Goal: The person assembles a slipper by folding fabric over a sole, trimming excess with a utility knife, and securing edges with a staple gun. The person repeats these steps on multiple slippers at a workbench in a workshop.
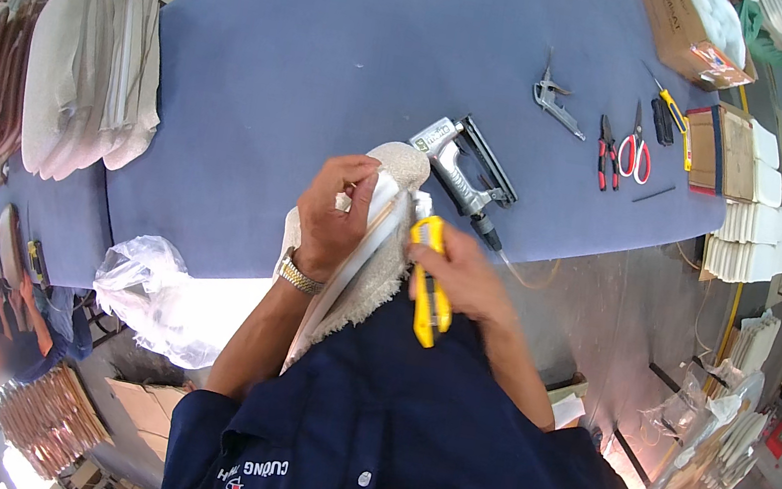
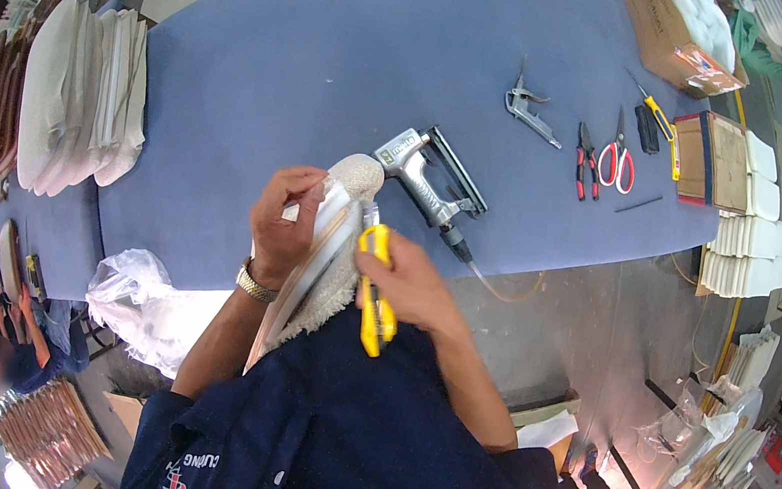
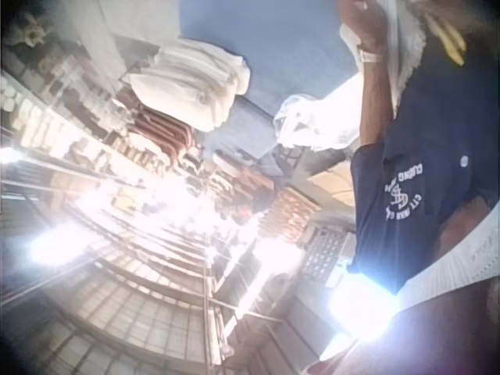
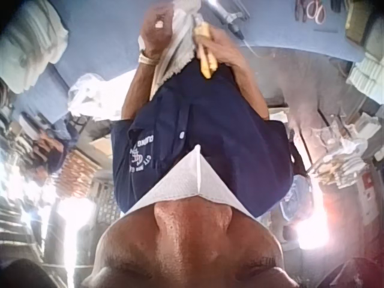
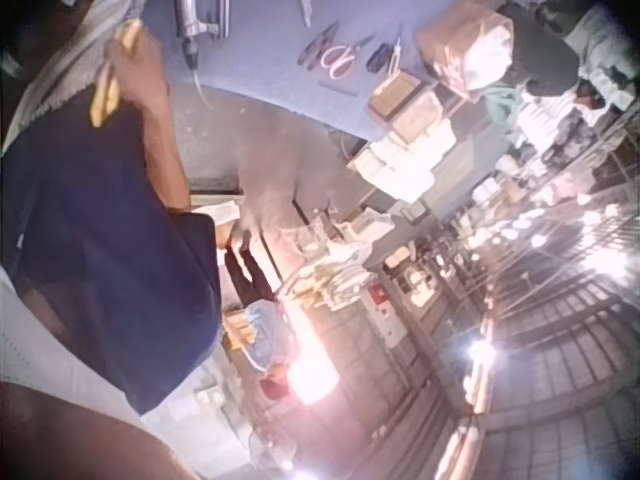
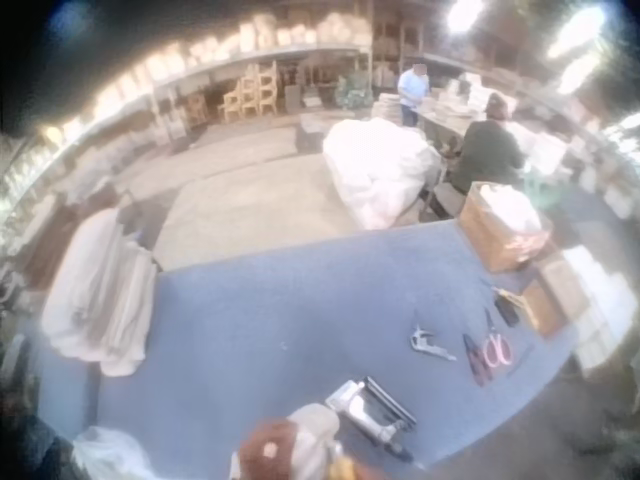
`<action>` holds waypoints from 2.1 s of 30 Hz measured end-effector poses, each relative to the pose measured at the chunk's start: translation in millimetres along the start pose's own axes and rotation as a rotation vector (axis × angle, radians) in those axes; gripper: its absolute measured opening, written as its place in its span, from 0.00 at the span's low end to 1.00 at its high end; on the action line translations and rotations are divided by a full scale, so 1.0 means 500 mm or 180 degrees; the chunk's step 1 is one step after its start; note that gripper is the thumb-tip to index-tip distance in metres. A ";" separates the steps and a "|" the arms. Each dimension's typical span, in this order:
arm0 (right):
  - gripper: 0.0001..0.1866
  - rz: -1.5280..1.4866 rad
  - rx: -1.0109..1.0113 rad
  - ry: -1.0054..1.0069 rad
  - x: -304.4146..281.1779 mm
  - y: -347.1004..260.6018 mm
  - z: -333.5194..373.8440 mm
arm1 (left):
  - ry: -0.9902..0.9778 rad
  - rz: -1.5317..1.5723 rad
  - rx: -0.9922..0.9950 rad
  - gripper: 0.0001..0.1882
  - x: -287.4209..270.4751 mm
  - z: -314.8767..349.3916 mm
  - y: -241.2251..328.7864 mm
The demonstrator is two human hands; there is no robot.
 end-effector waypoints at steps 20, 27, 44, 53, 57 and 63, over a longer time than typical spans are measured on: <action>0.16 0.0471 -0.1743 0.0076 -0.098 -0.113 -0.001 | -0.0841 0.0198 0.0514 0.11 0.053 -0.076 0.194; 0.15 -0.0775 -0.1783 0.0809 -0.192 0.007 0.075 | -0.2008 0.0246 0.0815 0.20 0.138 -0.040 0.237; 0.28 0.1975 -0.0871 0.4352 -0.878 0.387 0.230 | -0.2324 -0.1174 0.0157 0.59 0.007 0.035 0.016; 0.15 0.0439 -0.1927 0.2311 -0.400 0.081 0.025 | -0.2489 -0.1355 0.0510 0.47 0.059 0.029 0.003; 0.14 0.0532 -0.1982 0.1424 -0.184 0.034 -0.085 | -0.2160 -0.1109 0.0406 0.39 0.050 0.025 0.007; 0.20 0.0308 -0.1733 0.1039 -0.048 0.020 -0.195 | -0.1721 -0.1009 0.0357 0.33 0.037 0.029 0.011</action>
Point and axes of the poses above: each hand's wrist, its own z-axis away from the middle knuckle, its own x-axis out of the palm, y = z × x, the point moved 4 cm from there along -z, towards the middle knuckle, and after that the axes turned 13 degrees about -z, right-handed, at the moved point
